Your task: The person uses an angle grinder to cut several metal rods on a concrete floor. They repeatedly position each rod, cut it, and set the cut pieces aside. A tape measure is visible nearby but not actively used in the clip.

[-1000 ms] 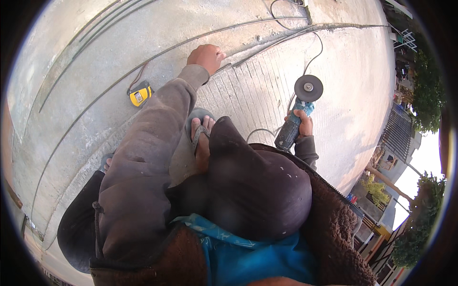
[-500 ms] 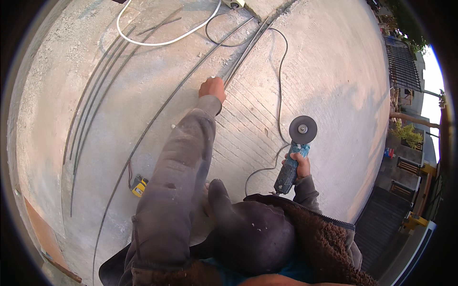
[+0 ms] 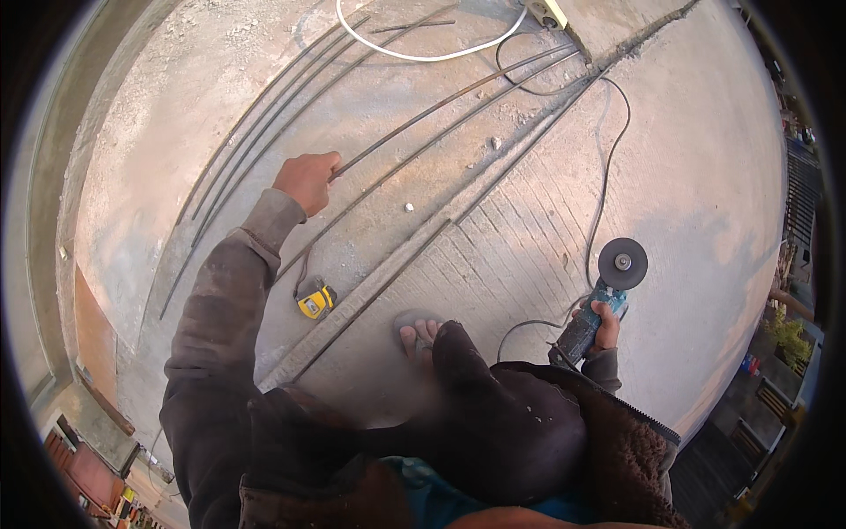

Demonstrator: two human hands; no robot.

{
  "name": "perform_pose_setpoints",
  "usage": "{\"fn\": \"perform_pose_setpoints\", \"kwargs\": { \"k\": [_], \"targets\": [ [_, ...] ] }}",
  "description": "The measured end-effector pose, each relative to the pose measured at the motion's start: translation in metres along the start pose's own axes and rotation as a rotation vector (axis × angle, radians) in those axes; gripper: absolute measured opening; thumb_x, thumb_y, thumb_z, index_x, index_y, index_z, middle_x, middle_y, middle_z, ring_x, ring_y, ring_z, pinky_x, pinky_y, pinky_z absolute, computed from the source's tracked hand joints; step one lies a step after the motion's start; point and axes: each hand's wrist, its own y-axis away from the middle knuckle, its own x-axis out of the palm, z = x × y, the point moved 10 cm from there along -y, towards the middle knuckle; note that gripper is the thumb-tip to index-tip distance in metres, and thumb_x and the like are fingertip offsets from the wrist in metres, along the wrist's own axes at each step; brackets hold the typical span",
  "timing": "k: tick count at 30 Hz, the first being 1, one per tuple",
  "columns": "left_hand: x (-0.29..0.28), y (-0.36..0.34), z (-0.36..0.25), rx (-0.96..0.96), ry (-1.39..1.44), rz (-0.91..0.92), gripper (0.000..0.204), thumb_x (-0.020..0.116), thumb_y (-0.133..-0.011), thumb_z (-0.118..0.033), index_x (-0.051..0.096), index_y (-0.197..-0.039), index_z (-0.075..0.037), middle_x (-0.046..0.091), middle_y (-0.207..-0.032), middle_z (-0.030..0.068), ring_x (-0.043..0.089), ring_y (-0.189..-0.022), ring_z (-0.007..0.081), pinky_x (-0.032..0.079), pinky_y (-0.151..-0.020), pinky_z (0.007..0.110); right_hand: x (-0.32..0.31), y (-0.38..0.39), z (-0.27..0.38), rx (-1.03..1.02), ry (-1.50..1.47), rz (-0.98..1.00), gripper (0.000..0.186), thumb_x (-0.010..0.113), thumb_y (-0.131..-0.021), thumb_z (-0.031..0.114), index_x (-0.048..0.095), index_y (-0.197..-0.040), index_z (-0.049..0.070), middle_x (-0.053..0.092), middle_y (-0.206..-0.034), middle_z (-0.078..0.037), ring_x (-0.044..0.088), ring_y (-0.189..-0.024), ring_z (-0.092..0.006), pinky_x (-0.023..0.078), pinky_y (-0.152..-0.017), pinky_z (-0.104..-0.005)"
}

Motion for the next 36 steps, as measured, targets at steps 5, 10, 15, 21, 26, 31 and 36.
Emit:
{"fn": "perform_pose_setpoints", "kwargs": {
  "k": [5, 10, 15, 21, 26, 31, 36],
  "targets": [
    [-0.045, 0.150, 0.168, -0.271, -0.140, -0.170, 0.020, 0.060, -0.079, 0.005, 0.056, -0.093, -0.009, 0.065, -0.083, 0.0149, 0.063, -0.081, 0.0371, 0.049, -0.068, 0.045, 0.007, -0.010, -0.015, 0.094, -0.005, 0.028, 0.030, 0.063, -0.075, 0.016, 0.053, -0.100, 0.001, 0.061, -0.083, -0.012, 0.063, -0.065, -0.0249, 0.053, -0.053, -0.0372],
    [-0.031, 0.216, 0.253, -0.486, -0.344, -0.164, 0.015, 0.058, -0.083, 0.001, 0.055, -0.093, -0.010, 0.066, -0.088, 0.0184, 0.064, -0.089, 0.0403, 0.049, -0.074, 0.049, 0.025, -0.005, -0.009, 0.033, 0.059, 0.032, 0.033, 0.064, -0.077, 0.023, 0.055, -0.099, -0.001, 0.062, -0.083, -0.012, 0.066, -0.068, -0.0246, 0.056, -0.057, -0.0385],
    [0.002, 0.212, 0.306, -0.634, -0.422, -0.089, 0.022, 0.061, -0.083, -0.001, 0.058, -0.102, -0.012, 0.066, -0.094, 0.0185, 0.063, -0.095, 0.0394, 0.050, -0.081, 0.048, 0.032, -0.002, -0.016, 0.091, 0.015, 0.063, 0.032, 0.065, -0.076, 0.018, 0.054, -0.101, 0.001, 0.061, -0.085, -0.011, 0.064, -0.067, -0.0237, 0.054, -0.054, -0.0379],
    [-0.014, 0.142, 0.203, -0.190, -0.353, -0.543, 0.025, 0.065, -0.086, -0.009, 0.061, -0.111, -0.008, 0.065, -0.096, 0.0129, 0.063, -0.093, 0.0337, 0.050, -0.083, 0.044, 0.019, -0.002, -0.006, 0.075, -0.001, 0.011, 0.032, 0.066, -0.076, 0.019, 0.056, -0.099, 0.000, 0.062, -0.084, -0.011, 0.065, -0.069, -0.0237, 0.054, -0.056, -0.0377],
    [0.003, 0.016, -0.064, 0.186, 0.233, -0.444, 0.012, 0.068, -0.088, -0.019, 0.068, -0.091, -0.007, 0.064, -0.088, 0.0090, 0.064, -0.080, 0.0249, 0.050, -0.070, 0.035, 0.010, -0.012, -0.019, 0.106, -0.085, -0.003, 0.034, 0.065, -0.076, 0.020, 0.056, -0.101, -0.001, 0.062, -0.086, -0.012, 0.065, -0.068, -0.0238, 0.054, -0.056, -0.0387],
    [0.082, -0.081, -0.216, 0.206, 0.153, -0.220, 0.021, 0.068, -0.087, -0.022, 0.066, -0.101, -0.007, 0.066, -0.094, 0.0116, 0.065, -0.094, 0.0310, 0.053, -0.080, 0.041, 0.004, -0.009, -0.020, 0.077, -0.053, -0.008, 0.033, 0.062, -0.078, 0.023, 0.057, -0.099, -0.001, 0.063, -0.080, -0.014, 0.065, -0.064, -0.0245, 0.056, -0.057, -0.0389],
    [0.116, -0.123, -0.223, -0.031, 0.049, -0.015, 0.017, 0.062, -0.087, -0.009, 0.066, -0.103, -0.007, 0.068, -0.104, 0.0146, 0.065, -0.104, 0.0332, 0.055, -0.085, 0.043, -0.003, -0.014, -0.016, 0.030, -0.053, -0.034, 0.032, 0.060, -0.079, 0.024, 0.058, -0.097, -0.002, 0.065, -0.076, -0.016, 0.064, -0.061, -0.0245, 0.056, -0.057, -0.0380]
  ]
}}
